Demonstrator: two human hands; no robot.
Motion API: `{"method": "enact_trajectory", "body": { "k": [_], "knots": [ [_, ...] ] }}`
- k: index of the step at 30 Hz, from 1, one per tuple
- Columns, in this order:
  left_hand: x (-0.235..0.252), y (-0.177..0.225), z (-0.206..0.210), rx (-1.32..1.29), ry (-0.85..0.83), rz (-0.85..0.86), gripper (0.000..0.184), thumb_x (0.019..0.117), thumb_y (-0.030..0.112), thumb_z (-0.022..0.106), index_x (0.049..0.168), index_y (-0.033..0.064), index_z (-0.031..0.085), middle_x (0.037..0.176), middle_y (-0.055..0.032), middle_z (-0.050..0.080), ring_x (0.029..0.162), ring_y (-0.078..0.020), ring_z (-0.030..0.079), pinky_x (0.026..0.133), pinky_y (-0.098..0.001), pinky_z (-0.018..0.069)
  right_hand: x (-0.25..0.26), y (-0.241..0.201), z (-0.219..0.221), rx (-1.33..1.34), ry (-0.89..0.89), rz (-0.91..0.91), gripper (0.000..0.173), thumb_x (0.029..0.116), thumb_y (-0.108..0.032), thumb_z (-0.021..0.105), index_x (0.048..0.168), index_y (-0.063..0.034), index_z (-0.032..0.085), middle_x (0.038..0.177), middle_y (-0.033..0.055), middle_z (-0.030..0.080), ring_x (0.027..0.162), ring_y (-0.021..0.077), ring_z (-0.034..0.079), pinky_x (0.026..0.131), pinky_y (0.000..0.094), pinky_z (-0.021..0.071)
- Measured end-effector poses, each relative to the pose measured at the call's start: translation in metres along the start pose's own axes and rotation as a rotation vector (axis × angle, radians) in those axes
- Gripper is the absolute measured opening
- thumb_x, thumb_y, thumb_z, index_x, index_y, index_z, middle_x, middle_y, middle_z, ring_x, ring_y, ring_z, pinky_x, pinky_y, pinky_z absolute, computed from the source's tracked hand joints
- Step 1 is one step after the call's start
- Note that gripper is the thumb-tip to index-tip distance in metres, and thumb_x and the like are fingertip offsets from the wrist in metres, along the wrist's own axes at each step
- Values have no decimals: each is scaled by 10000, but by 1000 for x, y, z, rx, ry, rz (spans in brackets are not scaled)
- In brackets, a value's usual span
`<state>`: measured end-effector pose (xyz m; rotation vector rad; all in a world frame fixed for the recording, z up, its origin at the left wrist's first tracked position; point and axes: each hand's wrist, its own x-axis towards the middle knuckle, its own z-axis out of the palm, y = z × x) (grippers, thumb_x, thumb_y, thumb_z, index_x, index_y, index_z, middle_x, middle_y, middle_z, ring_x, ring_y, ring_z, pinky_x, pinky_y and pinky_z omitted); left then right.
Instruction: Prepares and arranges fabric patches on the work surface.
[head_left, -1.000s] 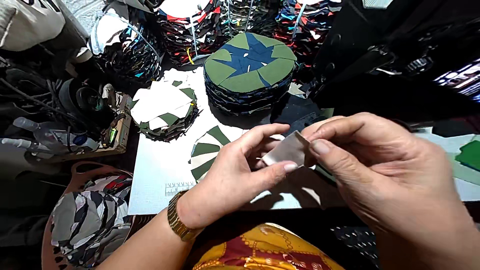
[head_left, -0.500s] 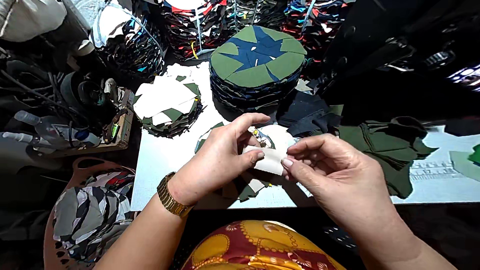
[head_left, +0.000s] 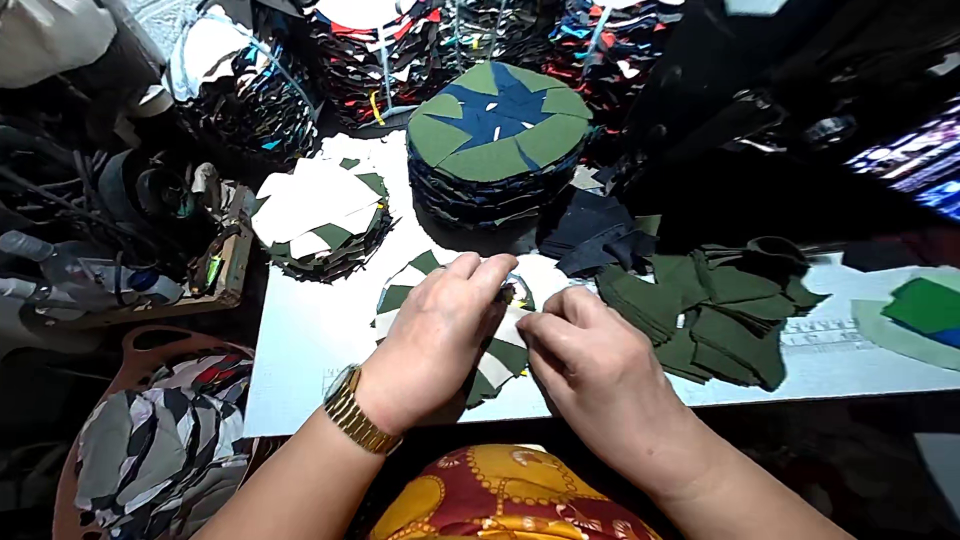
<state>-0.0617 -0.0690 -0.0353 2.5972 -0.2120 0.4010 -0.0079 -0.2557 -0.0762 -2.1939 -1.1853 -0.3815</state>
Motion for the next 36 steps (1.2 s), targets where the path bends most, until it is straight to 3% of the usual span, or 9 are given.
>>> {"method": "enact_trajectory", "body": {
  "k": [6, 10, 12, 14, 17, 22, 28, 31, 36],
  "knots": [
    [-11, 0, 6, 202, 46, 54, 121, 967, 157, 627, 913, 121, 730, 871, -36, 582, 827, -208, 588, 685, -361, 497, -2, -3, 2, -4, -107, -130, 228, 896, -37, 603, 1071, -42, 748, 1004, 93, 628, 890, 248, 616, 698, 353, 550],
    [-14, 2, 4, 215, 11, -3, 161, 966, 144, 604, 921, 158, 758, 892, -17, 606, 856, -205, 594, 694, -374, 499, -3, 4, -13, 123, -178, -109, 320, 915, -57, 565, 1178, -79, 746, 1092, 49, 657, 980, 194, 630, 791, 324, 568],
    [-12, 4, 3, 187, 64, -7, 177, 971, 139, 589, 1009, 135, 762, 958, -39, 620, 907, -214, 595, 750, -392, 502, -2, 15, -36, 196, -141, -77, 285, 968, -93, 548, 1170, -102, 748, 1121, 22, 684, 1024, 141, 655, 858, 308, 580],
    [-11, 6, 3, 191, 97, -18, 258, 995, 180, 574, 1185, 112, 735, 1160, -100, 651, 1099, -261, 619, 940, -461, 516, -2, 32, -63, 110, -71, -42, 276, 960, -92, 545, 1139, -74, 754, 1088, 56, 693, 988, 167, 669, 836, 345, 584],
    [-10, 8, 13, 277, 41, -114, 458, 1067, 307, 407, 1417, 82, 598, 1487, -168, 531, 1432, -333, 455, 1185, -574, 331, -8, 63, -91, -58, -50, -13, 300, 877, -20, 535, 1075, -28, 760, 1085, 127, 699, 976, 262, 676, 833, 443, 575],
    [-16, 6, 36, 426, -115, -215, 633, 1086, 437, 220, 1587, 88, 390, 1631, -182, 361, 1537, -345, 293, 1202, -660, 200, -20, 81, -83, -104, -103, -14, 309, 870, -83, 575, 1103, -56, 775, 1155, 130, 689, 1067, 326, 642, 876, 494, 546],
    [-24, 2, 38, 435, -145, -200, 631, 1077, 430, 243, 1592, 95, 386, 1645, -157, 346, 1547, -314, 277, 1227, -619, 199, -24, 79, -77, -120, -2, -82, 254, 943, -110, 557, 1038, -17, 773, 1074, 146, 696, 1027, 313, 646, 858, 447, 545],
    [-25, 0, 39, 423, -127, -188, 629, 1075, 433, 255, 1587, 94, 397, 1639, -157, 358, 1545, -318, 282, 1226, -622, 202, -25, 66, -79, -177, 7, -111, 201, 898, -93, 559, 918, 8, 732, 998, 169, 693, 939, 338, 658, 757, 466, 551],
    [-24, 0, 39, 422, -123, -196, 627, 1071, 440, 251, 1584, 117, 409, 1642, -147, 356, 1546, -305, 281, 1224, -624, 197, -36, 55, -65, -234, -28, -16, 147, 848, -114, 549, 760, -50, 649, 797, 93, 598, 745, 275, 604, 587, 407, 479]
  ]
}}
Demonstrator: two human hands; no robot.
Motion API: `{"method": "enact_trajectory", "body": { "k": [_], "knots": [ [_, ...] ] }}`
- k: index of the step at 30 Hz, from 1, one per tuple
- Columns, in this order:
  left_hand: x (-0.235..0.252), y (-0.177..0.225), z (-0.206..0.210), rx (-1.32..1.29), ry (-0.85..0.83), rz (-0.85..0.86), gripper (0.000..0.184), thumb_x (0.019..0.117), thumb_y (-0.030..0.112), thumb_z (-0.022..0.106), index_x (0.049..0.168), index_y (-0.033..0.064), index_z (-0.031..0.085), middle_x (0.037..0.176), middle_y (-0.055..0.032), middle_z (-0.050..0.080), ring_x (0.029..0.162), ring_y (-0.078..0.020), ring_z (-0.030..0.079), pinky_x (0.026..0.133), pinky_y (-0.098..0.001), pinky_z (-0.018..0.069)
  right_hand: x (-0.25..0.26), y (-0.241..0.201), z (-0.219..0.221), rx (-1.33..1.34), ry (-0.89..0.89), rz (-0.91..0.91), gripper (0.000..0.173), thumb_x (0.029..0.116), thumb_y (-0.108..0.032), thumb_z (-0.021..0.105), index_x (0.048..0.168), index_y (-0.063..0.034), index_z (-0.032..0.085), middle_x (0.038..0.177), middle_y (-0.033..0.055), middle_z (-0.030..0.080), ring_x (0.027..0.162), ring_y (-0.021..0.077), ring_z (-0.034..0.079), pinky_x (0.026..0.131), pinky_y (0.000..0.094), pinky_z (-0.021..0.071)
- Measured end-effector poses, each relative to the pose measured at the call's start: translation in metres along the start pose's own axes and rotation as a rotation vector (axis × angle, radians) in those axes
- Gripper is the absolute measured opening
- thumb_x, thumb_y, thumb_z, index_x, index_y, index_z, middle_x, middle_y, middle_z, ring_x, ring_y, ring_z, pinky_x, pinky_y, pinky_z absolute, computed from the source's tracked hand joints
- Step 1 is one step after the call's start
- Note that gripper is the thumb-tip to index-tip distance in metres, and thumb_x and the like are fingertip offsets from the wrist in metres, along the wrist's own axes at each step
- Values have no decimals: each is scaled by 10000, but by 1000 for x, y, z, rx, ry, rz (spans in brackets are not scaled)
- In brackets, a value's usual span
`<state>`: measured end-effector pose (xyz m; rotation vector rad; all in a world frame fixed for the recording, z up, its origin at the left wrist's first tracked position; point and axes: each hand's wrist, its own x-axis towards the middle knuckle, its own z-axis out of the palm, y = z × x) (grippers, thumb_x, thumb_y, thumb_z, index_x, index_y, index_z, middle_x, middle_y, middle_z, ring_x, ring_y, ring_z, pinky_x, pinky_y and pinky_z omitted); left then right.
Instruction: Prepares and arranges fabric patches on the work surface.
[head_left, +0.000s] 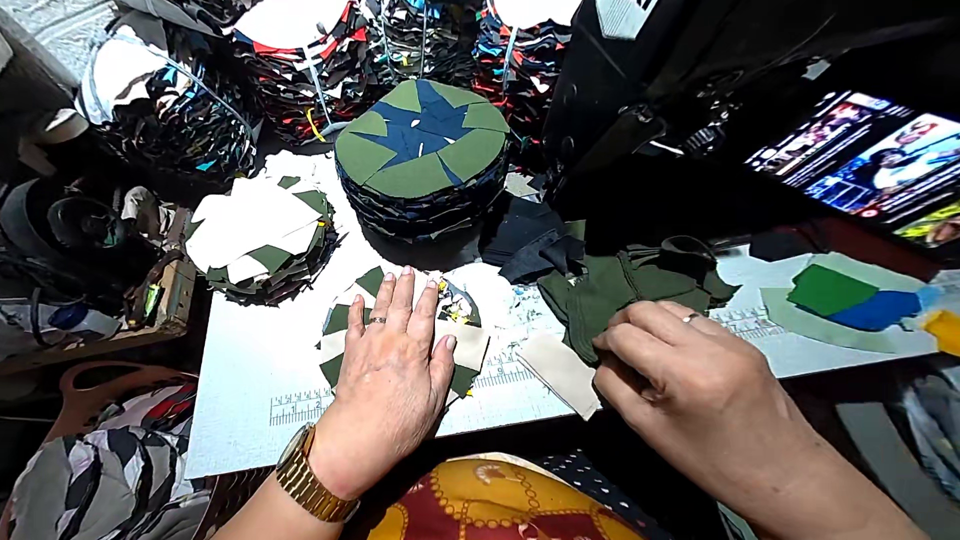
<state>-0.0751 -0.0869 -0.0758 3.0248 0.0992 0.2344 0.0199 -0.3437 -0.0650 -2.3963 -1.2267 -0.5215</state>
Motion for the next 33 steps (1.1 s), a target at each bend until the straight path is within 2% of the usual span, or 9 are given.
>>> {"method": "enact_trajectory", "body": {
  "k": [3, 6, 7, 10, 14, 16, 19, 26, 33],
  "knots": [
    [-1, -1, 0, -10, 0, 4, 625, 1072, 447, 252, 1583, 126, 414, 1640, -145, 361, 1545, -303, 284, 1222, -632, 193, -3, -1, 0, 56, -15, 68, 197, 886, -142, 549, 873, -52, 723, 852, 79, 624, 772, 247, 618, 607, 389, 504],
    [-1, -2, 1, -22, 15, 16, 626, 1071, 445, 250, 1584, 126, 413, 1640, -148, 360, 1542, -306, 290, 1209, -647, 202, -3, 11, -16, 169, -101, 98, 287, 917, -220, 562, 1054, -114, 790, 1002, 20, 662, 868, 143, 648, 698, 319, 569],
    [-1, -2, 1, -26, 21, 17, 624, 1070, 442, 254, 1582, 125, 417, 1639, -149, 363, 1541, -308, 293, 1206, -650, 206, -3, 16, -23, 191, -106, 92, 289, 916, -205, 560, 1066, -117, 790, 1030, 22, 668, 883, 127, 657, 710, 301, 580],
    [-1, -2, 1, -20, 19, 14, 630, 1070, 452, 255, 1580, 121, 421, 1636, -153, 366, 1540, -313, 295, 1209, -650, 201, -1, 20, -37, 208, -55, 98, 251, 924, -191, 583, 1024, -100, 793, 1036, 20, 674, 891, 85, 652, 724, 239, 568],
    [-1, -2, 1, -19, 14, 14, 631, 1071, 448, 256, 1586, 117, 407, 1643, -148, 356, 1543, -307, 291, 1221, -632, 197, -3, 19, -23, 242, -48, 8, 218, 940, -208, 626, 988, -77, 793, 1066, 44, 700, 961, 111, 671, 812, 252, 580],
    [-1, -2, 2, -24, 20, 14, 629, 1068, 445, 265, 1587, 118, 408, 1638, -152, 363, 1540, -308, 296, 1219, -633, 199, -4, 20, -14, 235, -63, -12, 223, 945, -212, 621, 981, -77, 794, 1064, 48, 698, 954, 130, 669, 811, 270, 574],
    [-1, -2, 1, -17, 1, 12, 633, 1069, 443, 253, 1599, 123, 382, 1650, -149, 341, 1550, -303, 271, 1219, -635, 189, -3, 24, -12, 259, -63, -8, 207, 942, -184, 614, 961, -80, 792, 1064, 42, 704, 952, 115, 672, 813, 250, 574],
    [-1, -2, 1, -41, 26, 17, 621, 1066, 434, 280, 1586, 120, 407, 1642, -152, 354, 1545, -308, 284, 1222, -629, 193, -2, 29, -10, 311, -46, 11, 195, 929, -144, 606, 942, -76, 788, 1050, 26, 698, 954, 75, 668, 808, 197, 569],
    [-1, -2, 0, -23, 1, 14, 630, 1070, 446, 257, 1595, 125, 392, 1648, -146, 346, 1549, -307, 273, 1223, -633, 187, -3, 25, -3, 271, -12, 7, 240, 973, -157, 526, 921, -38, 728, 1066, 84, 679, 982, 130, 657, 829, 242, 560]
  ]
}}
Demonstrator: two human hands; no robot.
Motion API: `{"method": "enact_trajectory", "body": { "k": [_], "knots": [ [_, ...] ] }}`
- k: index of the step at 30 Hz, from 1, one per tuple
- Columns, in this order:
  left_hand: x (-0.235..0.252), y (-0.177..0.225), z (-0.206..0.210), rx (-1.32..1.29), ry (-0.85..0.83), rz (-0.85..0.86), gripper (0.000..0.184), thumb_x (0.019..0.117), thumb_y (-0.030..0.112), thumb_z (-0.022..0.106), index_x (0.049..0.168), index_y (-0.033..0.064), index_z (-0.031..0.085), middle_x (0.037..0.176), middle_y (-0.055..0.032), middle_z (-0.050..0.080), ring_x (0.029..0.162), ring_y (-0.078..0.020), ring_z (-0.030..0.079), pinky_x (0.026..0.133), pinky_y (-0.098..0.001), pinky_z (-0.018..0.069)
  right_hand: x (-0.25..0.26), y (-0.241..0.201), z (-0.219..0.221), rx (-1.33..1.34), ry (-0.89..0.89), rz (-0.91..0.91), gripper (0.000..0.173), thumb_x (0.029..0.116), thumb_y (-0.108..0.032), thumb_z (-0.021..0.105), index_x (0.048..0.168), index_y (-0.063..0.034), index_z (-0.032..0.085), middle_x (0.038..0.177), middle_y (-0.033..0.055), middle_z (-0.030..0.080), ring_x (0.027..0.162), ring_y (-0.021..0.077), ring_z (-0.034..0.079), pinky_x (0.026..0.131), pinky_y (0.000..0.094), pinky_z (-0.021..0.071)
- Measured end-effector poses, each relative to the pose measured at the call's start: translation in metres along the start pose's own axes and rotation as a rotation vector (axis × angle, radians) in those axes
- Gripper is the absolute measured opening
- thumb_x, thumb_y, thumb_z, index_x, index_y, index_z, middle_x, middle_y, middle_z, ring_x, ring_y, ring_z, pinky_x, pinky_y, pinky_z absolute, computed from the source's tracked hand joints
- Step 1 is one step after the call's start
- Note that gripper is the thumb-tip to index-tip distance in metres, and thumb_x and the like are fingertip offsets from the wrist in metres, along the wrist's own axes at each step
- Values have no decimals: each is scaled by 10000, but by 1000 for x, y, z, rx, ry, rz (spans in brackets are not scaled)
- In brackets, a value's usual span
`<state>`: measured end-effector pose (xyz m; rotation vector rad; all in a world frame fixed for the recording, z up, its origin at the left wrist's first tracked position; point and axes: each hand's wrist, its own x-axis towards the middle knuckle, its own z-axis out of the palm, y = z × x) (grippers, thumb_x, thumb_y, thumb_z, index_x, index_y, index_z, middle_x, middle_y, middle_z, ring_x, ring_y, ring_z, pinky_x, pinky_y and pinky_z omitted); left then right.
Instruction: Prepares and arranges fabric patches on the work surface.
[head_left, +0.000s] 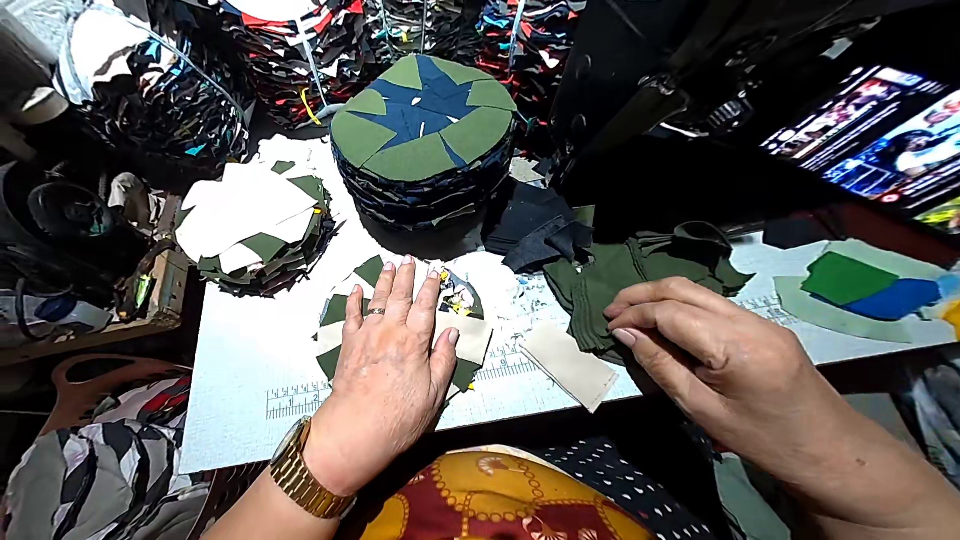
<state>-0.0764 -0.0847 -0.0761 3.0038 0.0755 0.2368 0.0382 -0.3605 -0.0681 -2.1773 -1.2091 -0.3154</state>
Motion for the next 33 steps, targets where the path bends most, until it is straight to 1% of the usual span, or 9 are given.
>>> {"method": "enact_trajectory", "body": {
  "k": [6, 9, 12, 14, 15, 20, 23, 29, 33],
  "knots": [
    [0, -2, -5, -58, -15, 13, 631, 1079, 461, 254, 1606, 134, 371, 1648, -150, 344, 1551, -312, 266, 1228, -629, 171, 6, -2, 3, -61, 128, 24, 215, 1012, -88, 497, 1010, 29, 677, 1042, 150, 681, 983, 188, 670, 867, 282, 559],
    [2, -5, -15, -206, 36, 20, 601, 1089, 422, 283, 1606, 128, 364, 1652, -118, 346, 1556, -291, 256, 1229, -637, 176, 15, -6, 2, -114, 247, 49, 212, 1019, -47, 518, 1067, 95, 669, 991, 226, 670, 887, 254, 665, 805, 354, 565],
    [5, -11, -33, -381, 149, 8, 536, 1097, 307, 343, 1576, 73, 399, 1615, -110, 409, 1518, -241, 343, 1231, -548, 268, 31, -20, -5, -60, 307, 82, 219, 1008, -21, 539, 1157, 88, 656, 1037, 214, 661, 919, 199, 661, 831, 313, 566],
    [7, -11, -49, -604, 183, -35, 483, 1095, 232, 401, 1545, 60, 434, 1545, -94, 494, 1392, -146, 501, 1134, -343, 439, 43, -32, -6, 50, 317, 56, 197, 998, -18, 556, 1138, 66, 667, 1050, 155, 662, 950, 119, 650, 868, 256, 553],
    [7, -11, -55, -739, 176, -56, 469, 1089, 211, 423, 1532, 57, 448, 1519, -91, 523, 1349, -138, 542, 1080, -312, 484, 49, -38, -5, 121, 310, 34, 187, 982, -17, 556, 1113, 47, 674, 1047, 117, 665, 951, 91, 647, 864, 239, 555],
    [7, -4, -65, -1330, -44, -113, 518, 1042, 164, 535, 1541, 91, 417, 1389, -79, 599, 1152, -168, 656, 930, -342, 583, 71, -77, 9, 498, 254, 9, 174, 930, -1, 590, 1025, -37, 731, 1044, -1, 690, 923, 52, 668, 781, 171, 583],
    [5, -4, -65, -1554, -136, -110, 601, 1011, 57, 578, 1572, 117, 370, 1145, -101, 684, 889, -148, 684, 782, -280, 588, 74, -85, 23, 665, 240, 42, 155, 915, -19, 655, 1042, -30, 743, 1034, 3, 702, 877, 69, 681, 761, 189, 606],
    [7, -10, -60, -1222, 60, -60, 585, 952, -82, 624, 1494, 64, 458, 864, -76, 667, 609, -108, 593, 528, -195, 504, 61, -81, 55, 591, 278, 215, 129, 896, -29, 696, 1006, -54, 759, 972, 0, 712, 837, 55, 684, 720, 181, 600],
    [12, -8, -41, -821, 172, 36, 533, 955, -6, 669, 1462, 33, 507, 811, -48, 638, 599, -92, 574, 524, -213, 503, 52, -74, 74, 278, 250, 143, 124, 922, -90, 666, 989, -53, 763, 904, 8, 685, 821, 23, 649, 724, 148, 554]
  ]
}}
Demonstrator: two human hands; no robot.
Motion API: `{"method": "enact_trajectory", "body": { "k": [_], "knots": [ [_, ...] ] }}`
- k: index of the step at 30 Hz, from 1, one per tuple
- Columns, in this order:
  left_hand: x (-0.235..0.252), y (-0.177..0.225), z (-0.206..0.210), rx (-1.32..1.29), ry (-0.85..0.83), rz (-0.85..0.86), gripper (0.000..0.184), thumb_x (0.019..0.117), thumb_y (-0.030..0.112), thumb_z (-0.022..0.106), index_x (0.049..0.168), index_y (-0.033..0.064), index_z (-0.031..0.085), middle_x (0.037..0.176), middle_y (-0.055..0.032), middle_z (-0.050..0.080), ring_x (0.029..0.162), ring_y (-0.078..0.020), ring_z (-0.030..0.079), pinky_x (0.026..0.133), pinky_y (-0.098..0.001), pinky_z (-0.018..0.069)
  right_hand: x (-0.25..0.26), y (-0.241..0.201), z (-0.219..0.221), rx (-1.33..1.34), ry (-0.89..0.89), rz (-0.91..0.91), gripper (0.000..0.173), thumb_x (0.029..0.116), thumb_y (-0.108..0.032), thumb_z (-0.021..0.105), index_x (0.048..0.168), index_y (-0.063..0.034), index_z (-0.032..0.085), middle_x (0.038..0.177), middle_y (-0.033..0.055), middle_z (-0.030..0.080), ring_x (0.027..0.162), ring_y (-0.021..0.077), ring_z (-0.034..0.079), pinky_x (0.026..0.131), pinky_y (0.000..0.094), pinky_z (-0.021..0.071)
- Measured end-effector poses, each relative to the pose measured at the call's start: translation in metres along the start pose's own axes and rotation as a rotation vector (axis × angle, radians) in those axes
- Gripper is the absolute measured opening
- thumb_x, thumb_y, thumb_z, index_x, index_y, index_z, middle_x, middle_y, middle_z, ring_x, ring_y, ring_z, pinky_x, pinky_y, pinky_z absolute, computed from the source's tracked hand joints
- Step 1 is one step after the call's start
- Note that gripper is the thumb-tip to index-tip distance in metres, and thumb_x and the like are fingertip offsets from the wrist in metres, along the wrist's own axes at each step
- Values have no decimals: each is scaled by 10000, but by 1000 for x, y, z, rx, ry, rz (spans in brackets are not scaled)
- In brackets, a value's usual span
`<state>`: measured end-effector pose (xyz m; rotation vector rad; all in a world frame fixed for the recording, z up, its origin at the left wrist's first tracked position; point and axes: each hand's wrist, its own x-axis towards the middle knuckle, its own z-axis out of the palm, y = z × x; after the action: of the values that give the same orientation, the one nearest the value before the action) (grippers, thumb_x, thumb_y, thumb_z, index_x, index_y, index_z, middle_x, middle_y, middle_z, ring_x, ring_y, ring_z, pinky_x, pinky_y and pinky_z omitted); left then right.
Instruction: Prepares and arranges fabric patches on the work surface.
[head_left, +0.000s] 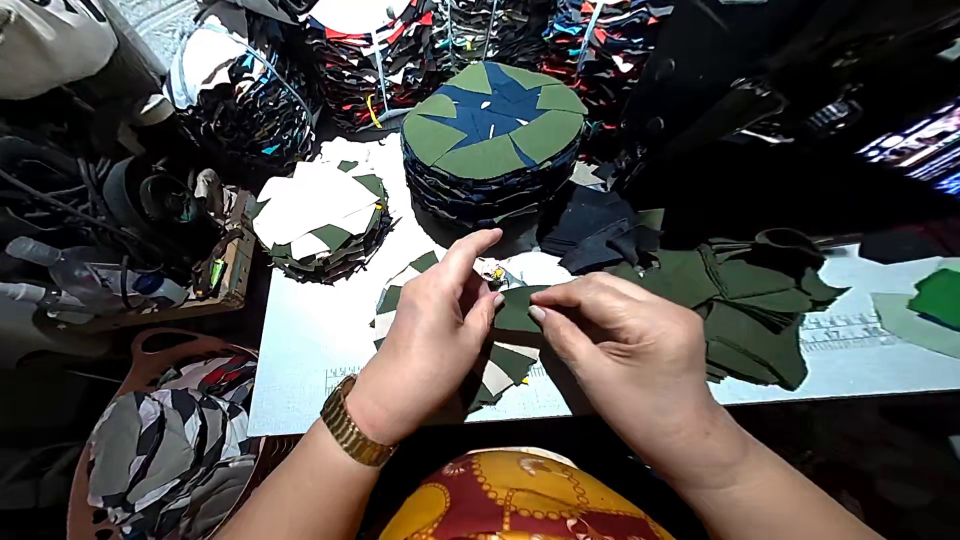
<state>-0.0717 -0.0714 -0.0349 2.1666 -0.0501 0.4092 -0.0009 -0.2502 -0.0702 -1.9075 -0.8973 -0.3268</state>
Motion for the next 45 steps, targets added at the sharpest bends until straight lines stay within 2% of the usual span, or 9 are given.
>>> {"method": "enact_trajectory", "body": {
  "k": [5, 8, 13, 14, 16, 18, 26, 37, 45],
  "knots": [
    [3, -4, 11, 302, -47, 45, 514, 953, 41, 685, 1447, 42, 540, 942, -75, 660, 766, -151, 637, 705, -312, 570, 0, 5, 6, -279, -122, -102, 153, 933, -50, 613, 964, -32, 762, 814, 70, 609, 723, 178, 612, 620, 299, 530],
    [1, -5, 17, 430, -28, 74, 474, 972, 74, 663, 1435, 48, 563, 955, -94, 609, 776, -194, 614, 676, -340, 545, 3, 5, 3, -336, -254, -104, 162, 925, -49, 610, 975, -52, 764, 844, 78, 563, 738, 222, 589, 610, 353, 516],
    [-8, -3, 20, 567, 60, 202, 188, 988, 91, 592, 1115, 88, 730, 1033, -89, 626, 971, -242, 618, 783, -383, 532, 10, 5, -47, -209, -303, -95, 271, 950, -123, 561, 1097, -129, 788, 946, 1, 600, 817, 96, 596, 662, 253, 530],
    [-11, -1, 20, 578, 34, 217, 201, 988, 99, 590, 1129, 97, 734, 1164, -107, 649, 1131, -266, 617, 914, -423, 538, 9, 7, -61, -205, -283, -102, 260, 953, -136, 556, 1079, -117, 783, 951, -9, 618, 828, 74, 603, 679, 235, 532],
    [-20, -1, 23, 588, -78, 215, 321, 1026, 179, 551, 1313, 106, 675, 1464, -136, 561, 1433, -317, 458, 1166, -528, 394, 0, 14, -88, -200, -277, -102, 243, 946, -158, 558, 1022, -118, 785, 944, -30, 641, 825, 39, 613, 682, 202, 533],
    [-30, -7, 28, 650, -180, 181, 455, 1086, 329, 411, 1474, 146, 564, 1600, -95, 439, 1528, -289, 327, 1221, -570, 288, -15, 25, -107, -179, -321, -76, 233, 941, -195, 571, 979, -146, 796, 934, -49, 657, 806, 15, 625, 662, 183, 544],
    [-50, -30, 1, 649, -335, 267, 531, 1096, 446, 321, 1519, 197, 523, 1647, -16, 379, 1552, -222, 274, 1244, -540, 256, -60, 27, -78, -302, -327, -140, 269, 1001, -251, 572, 1072, -106, 787, 953, 60, 669, 875, 180, 646, 727, 323, 553],
    [-50, -18, -9, 554, -314, 283, 548, 1092, 473, 344, 1521, 181, 521, 1657, -58, 353, 1564, -246, 239, 1259, -583, 194, -39, 16, -65, -237, -342, -283, 209, 973, -156, 586, 1004, -107, 787, 970, 27, 682, 899, 145, 642, 719, 267, 532],
    [-53, -10, -6, 495, -262, 331, 381, 1072, 376, 475, 1342, 207, 684, 1609, -82, 427, 1553, -297, 261, 1242, -635, 193, -35, 24, -65, -223, -370, -247, 203, 967, -210, 601, 966, -139, 790, 970, -16, 677, 895, 106, 635, 719, 244, 521]
  ]
}}
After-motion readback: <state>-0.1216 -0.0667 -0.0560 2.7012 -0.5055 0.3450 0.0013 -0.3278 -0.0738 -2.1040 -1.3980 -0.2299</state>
